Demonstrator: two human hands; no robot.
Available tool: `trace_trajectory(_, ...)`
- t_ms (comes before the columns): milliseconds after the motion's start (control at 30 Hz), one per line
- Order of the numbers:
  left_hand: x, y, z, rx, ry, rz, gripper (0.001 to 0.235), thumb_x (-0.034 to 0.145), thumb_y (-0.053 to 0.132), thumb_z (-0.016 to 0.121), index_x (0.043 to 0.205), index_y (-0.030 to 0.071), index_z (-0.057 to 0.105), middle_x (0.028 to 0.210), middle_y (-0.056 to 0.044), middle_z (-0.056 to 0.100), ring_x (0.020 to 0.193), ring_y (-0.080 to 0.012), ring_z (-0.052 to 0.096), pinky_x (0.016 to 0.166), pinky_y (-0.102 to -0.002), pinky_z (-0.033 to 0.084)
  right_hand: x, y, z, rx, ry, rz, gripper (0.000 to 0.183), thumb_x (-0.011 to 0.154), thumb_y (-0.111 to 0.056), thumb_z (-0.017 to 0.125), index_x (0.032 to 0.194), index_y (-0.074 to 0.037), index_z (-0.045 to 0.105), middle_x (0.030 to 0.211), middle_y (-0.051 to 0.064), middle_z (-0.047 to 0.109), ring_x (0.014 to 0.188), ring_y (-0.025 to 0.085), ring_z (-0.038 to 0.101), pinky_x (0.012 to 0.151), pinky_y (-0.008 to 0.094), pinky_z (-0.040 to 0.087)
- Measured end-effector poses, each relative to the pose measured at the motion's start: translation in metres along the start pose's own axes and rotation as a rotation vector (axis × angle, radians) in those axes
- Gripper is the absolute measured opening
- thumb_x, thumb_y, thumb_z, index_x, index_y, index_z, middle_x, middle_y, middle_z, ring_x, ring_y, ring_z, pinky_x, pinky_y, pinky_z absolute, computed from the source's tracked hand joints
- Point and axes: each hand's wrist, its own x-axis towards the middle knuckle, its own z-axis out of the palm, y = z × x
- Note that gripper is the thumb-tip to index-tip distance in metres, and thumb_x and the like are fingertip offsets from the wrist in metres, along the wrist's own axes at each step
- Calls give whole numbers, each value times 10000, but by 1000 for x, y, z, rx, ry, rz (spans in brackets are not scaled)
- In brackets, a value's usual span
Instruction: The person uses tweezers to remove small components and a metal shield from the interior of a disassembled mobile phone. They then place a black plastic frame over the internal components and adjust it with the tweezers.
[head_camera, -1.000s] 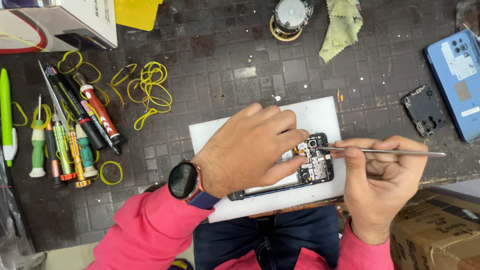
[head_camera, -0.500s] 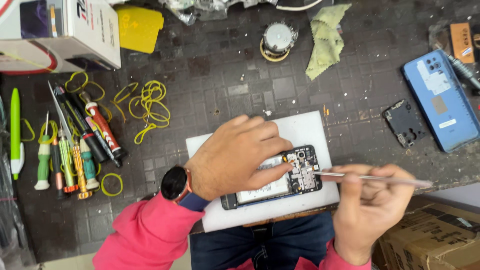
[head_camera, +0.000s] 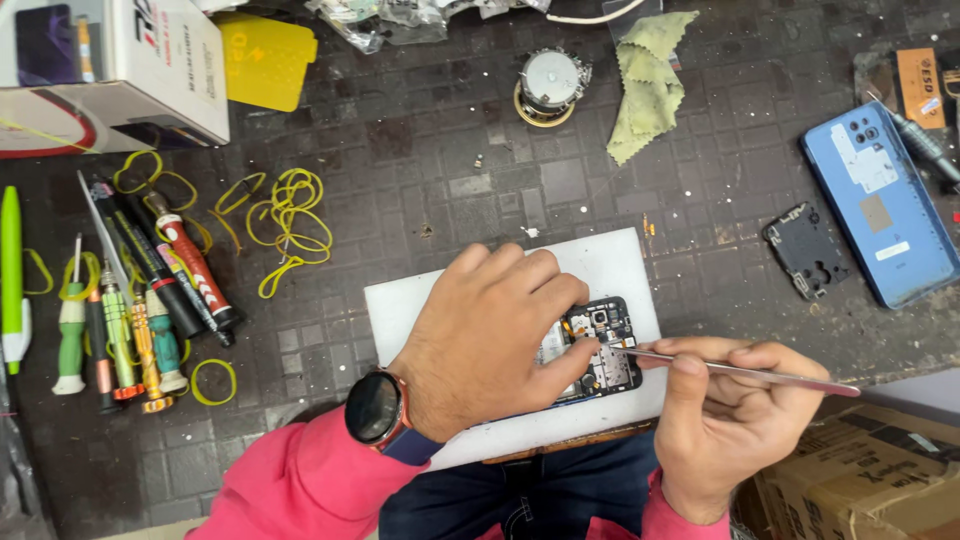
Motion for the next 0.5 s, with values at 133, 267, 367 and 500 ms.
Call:
trace_trajectory(133,0,0,1,-13,-18,-23,256,846,338,757,971,121,704,881,-28,612,839,-239,580,743,-386,394,0,1,0,7,13,19,339,1130,-1,624,1240,-54,307,994,273,685,871,257,741,830,319,644)
trace_trajectory(267,-1,-2,3,-17,2,-9,264,841,339,760,978,121,701,893,-26,615,844,-239,580,750,-383,396,0,0,2,-8,30,25,341,1130,0,624,1260,-42,311,988,265,681,857,240,738,818,320,650)
trace_trajectory(367,-1,-2,3,-12,3,-23,267,832,337,763,974,121,696,884,-27,612,835,-239,577,749,-385,395,1,0,2,-10,36,16,339,1137,4,624,1267,-38,313,984,259,680,857,233,738,819,322,656)
trace_trajectory(500,-1,-1,3,-10,4,-33,270,823,335,766,967,119,689,879,-29,610,828,-243,572,747,-390,391,0,2,1,-4,35,13,337,1148,10,628,1264,-34,314,996,260,679,873,232,739,832,325,661)
